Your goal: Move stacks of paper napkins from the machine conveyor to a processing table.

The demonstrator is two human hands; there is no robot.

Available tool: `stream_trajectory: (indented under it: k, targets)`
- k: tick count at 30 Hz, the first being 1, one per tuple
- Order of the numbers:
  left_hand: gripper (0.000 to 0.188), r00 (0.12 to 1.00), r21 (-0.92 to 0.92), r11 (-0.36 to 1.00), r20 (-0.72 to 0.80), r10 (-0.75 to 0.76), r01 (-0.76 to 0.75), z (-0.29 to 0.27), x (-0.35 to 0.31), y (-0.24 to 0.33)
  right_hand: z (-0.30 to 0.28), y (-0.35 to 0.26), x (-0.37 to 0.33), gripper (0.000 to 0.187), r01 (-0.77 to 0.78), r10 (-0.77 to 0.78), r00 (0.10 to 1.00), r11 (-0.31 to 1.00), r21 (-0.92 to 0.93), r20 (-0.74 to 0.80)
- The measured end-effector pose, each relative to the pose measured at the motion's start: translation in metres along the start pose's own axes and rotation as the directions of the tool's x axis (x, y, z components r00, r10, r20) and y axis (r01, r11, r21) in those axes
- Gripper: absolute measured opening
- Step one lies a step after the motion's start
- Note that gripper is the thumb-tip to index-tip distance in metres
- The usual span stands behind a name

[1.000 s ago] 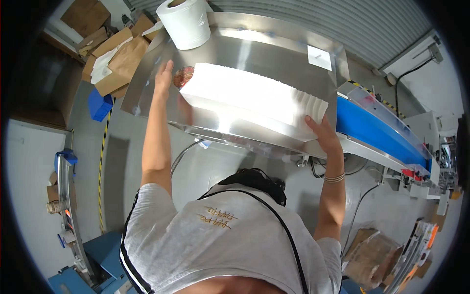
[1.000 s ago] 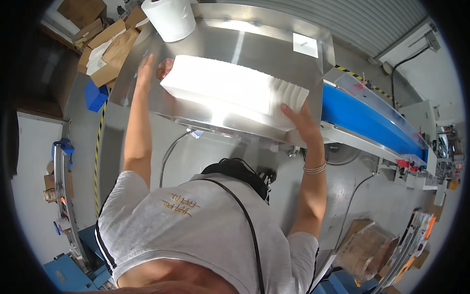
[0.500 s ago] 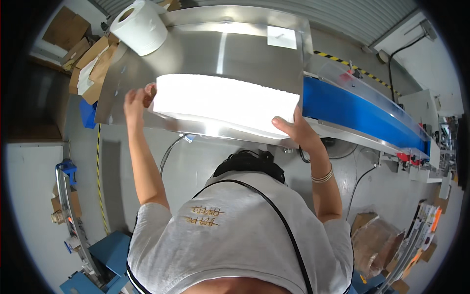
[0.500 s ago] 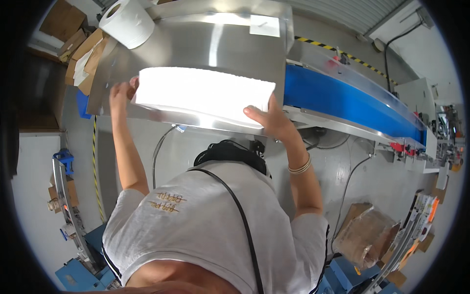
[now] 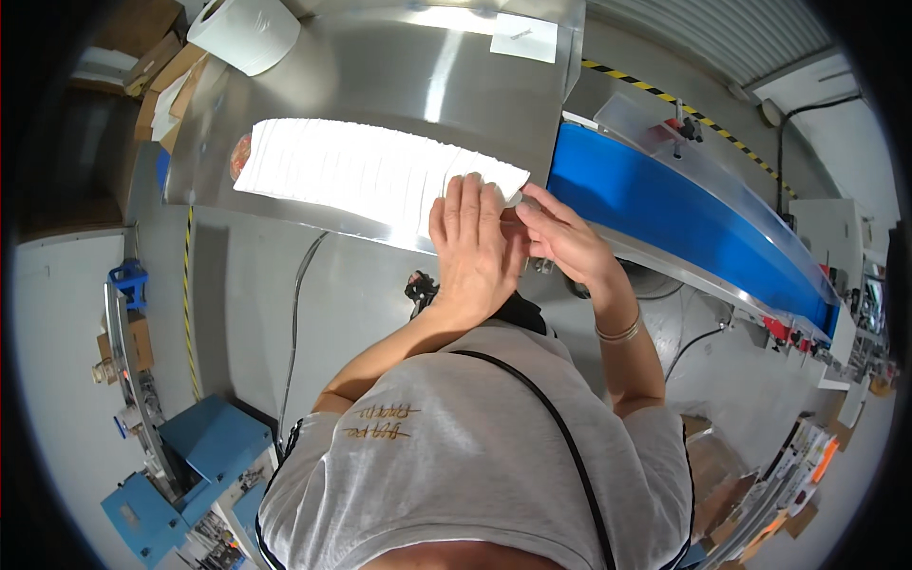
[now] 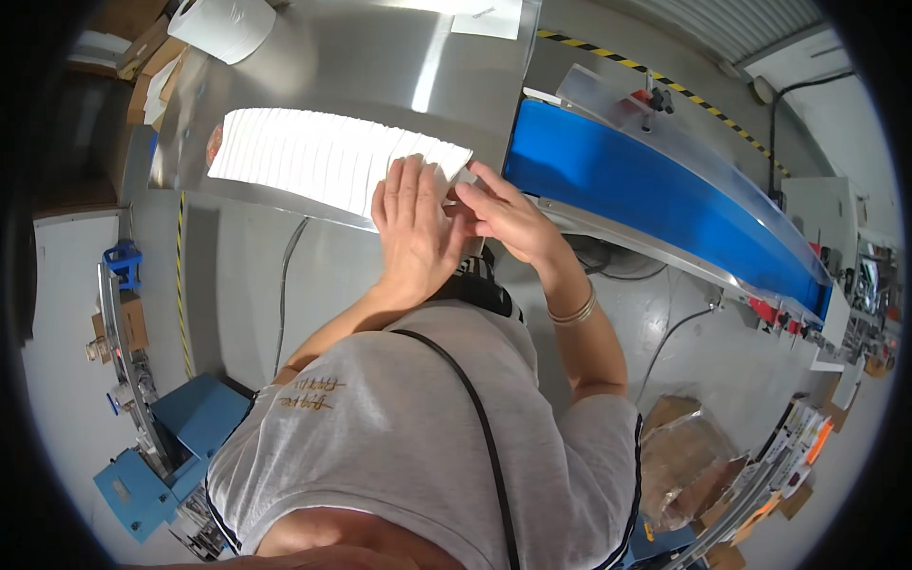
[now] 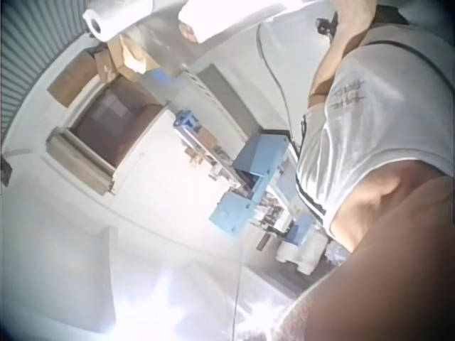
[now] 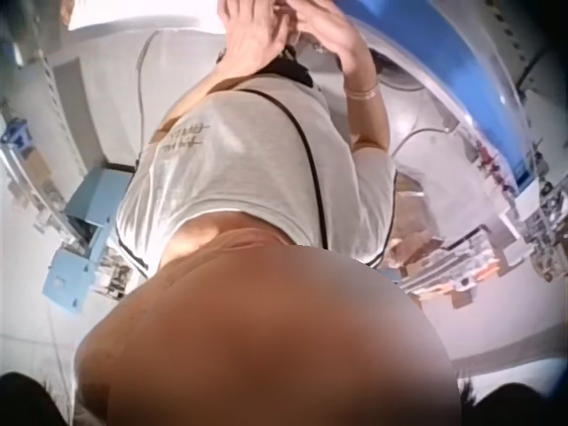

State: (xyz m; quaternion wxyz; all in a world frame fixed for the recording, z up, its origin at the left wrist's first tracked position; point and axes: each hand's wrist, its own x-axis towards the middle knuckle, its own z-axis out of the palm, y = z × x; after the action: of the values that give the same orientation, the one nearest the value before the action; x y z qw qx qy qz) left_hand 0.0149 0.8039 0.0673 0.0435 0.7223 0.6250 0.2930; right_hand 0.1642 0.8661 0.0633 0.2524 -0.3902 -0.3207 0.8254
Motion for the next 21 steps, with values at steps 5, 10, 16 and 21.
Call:
stream_trajectory:
  k: [5, 10, 16, 21]
  targets:
    - [0.053, 1.0, -0.041, 0.999, -0.014, 0.002, -0.002, 0.001, -0.001, 0.002, -0.029, 0.008, 0.018, 0.057, 0.173, -0.381, 0.897, 0.77, -0.614, -0.224]
    - [0.047, 0.999, -0.096, 0.995, -0.049, 0.004, -0.008, 0.002, -0.007, -0.001, -0.038, -0.013, 0.018, 0.048, 0.279, -0.466, 0.881, 0.65, -0.707, -0.08]
    - [0.044, 0.998, -0.073, 0.995, -0.017, 0.066, -0.067, -0.001, -0.006, -0.008, -0.045, -0.027, 0.025, 0.039, 0.405, -0.354, 0.909, 0.626, -0.667, 0.22]
    - [0.041, 0.993, 0.007, 0.998, -0.106, -0.058, 0.059, -0.003, -0.008, -0.006, -0.064, -0.022, 0.02, 0.029, 0.242, -0.357, 0.932, 0.493, -0.835, 0.06]
